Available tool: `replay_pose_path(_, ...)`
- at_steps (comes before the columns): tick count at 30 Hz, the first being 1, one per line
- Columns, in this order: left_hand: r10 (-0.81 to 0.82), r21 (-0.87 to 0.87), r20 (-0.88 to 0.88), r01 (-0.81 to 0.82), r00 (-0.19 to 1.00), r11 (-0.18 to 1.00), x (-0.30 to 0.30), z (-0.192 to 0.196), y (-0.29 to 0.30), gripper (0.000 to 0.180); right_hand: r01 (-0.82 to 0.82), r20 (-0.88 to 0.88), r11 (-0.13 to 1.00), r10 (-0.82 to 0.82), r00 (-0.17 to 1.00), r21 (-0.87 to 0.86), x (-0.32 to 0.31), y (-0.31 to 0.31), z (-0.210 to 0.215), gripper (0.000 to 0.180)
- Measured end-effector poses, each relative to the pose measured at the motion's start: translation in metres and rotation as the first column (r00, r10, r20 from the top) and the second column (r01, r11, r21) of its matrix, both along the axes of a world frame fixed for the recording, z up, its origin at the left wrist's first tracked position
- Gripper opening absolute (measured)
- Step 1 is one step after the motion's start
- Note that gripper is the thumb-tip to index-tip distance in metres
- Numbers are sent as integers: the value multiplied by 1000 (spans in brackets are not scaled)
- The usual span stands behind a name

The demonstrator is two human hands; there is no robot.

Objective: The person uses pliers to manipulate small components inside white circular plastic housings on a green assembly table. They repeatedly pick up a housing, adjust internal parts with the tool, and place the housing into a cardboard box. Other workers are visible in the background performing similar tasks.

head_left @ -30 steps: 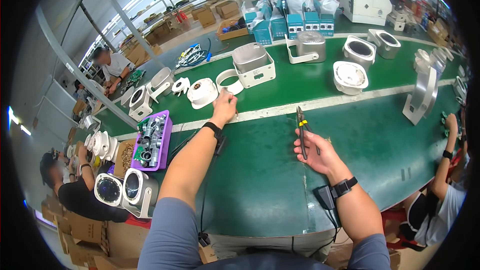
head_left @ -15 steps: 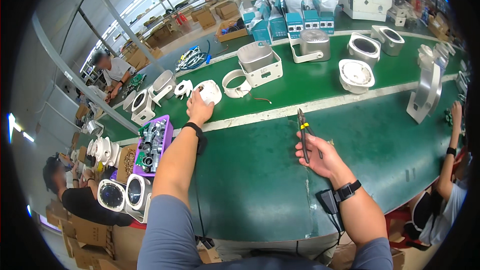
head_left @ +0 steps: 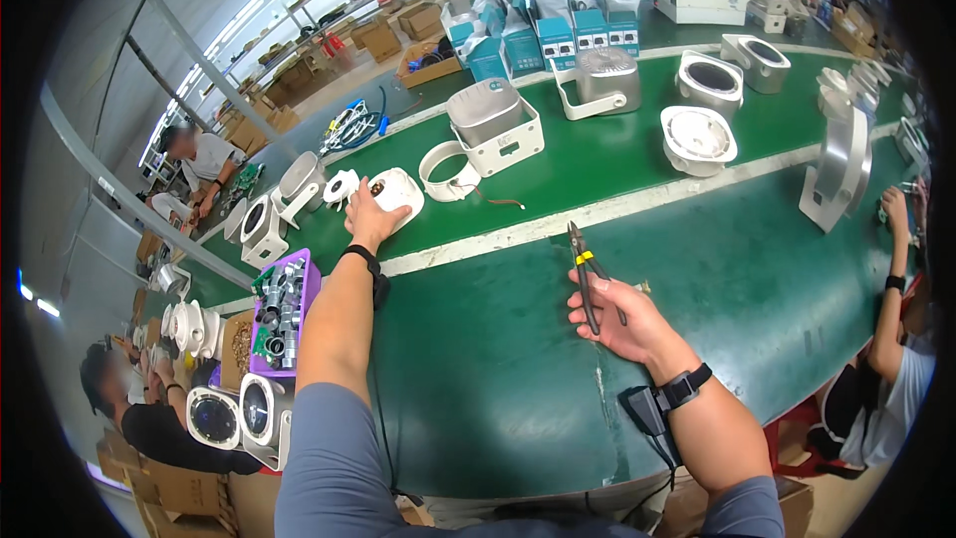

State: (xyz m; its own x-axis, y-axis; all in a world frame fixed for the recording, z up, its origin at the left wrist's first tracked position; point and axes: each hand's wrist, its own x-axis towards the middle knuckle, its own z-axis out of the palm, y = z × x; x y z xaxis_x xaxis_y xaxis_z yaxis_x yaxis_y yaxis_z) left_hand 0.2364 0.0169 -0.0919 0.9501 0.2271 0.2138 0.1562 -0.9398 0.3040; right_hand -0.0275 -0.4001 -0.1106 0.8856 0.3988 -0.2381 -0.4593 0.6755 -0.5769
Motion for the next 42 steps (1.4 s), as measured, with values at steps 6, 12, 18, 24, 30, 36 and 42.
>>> replay_pose_path(6, -95, -3, 67, 95, 993, 995, -6, 0, -12, 116, -9, 12, 1000, 9, 1000, -14, -1, 2, 2, 43)
replay_pose_path(12, -100, -298, 336, 206, 937, 932, -19, 13, 35, 108, -59, 14, 998, 59, 998, 29, 1, 15, 3, 39)
replay_pose_path(18, -364, -942, 251, 140, 897, -304, -135, 95, 21, 49, -35, 41, 999, 35, 999, -14, 2, 10, -2, 39)
replay_pose_path(24, -493, -845, 218, 415, 842, 336, -301, 103, -34, 97, -74, 165, 988, 97, 981, -138, 1, 8, 0, 42)
replay_pose_path(30, -690, -213, 24, 678, 723, 704, -406, 55, -60, 125, -80, 268, 830, 267, 926, -552, -45, 27, 79, 54)
replay_pose_path(36, -537, -486, 114, 518, 836, 703, -437, 21, -32, 139, 335, 214, 18, 802, 558, -942, -108, 64, 179, 62)
replay_pose_path(42, -519, -596, 265, 561, 813, 574, -440, 2, -36, 129, 548, -107, -324, 915, 390, -771, -132, 123, 202, 37)
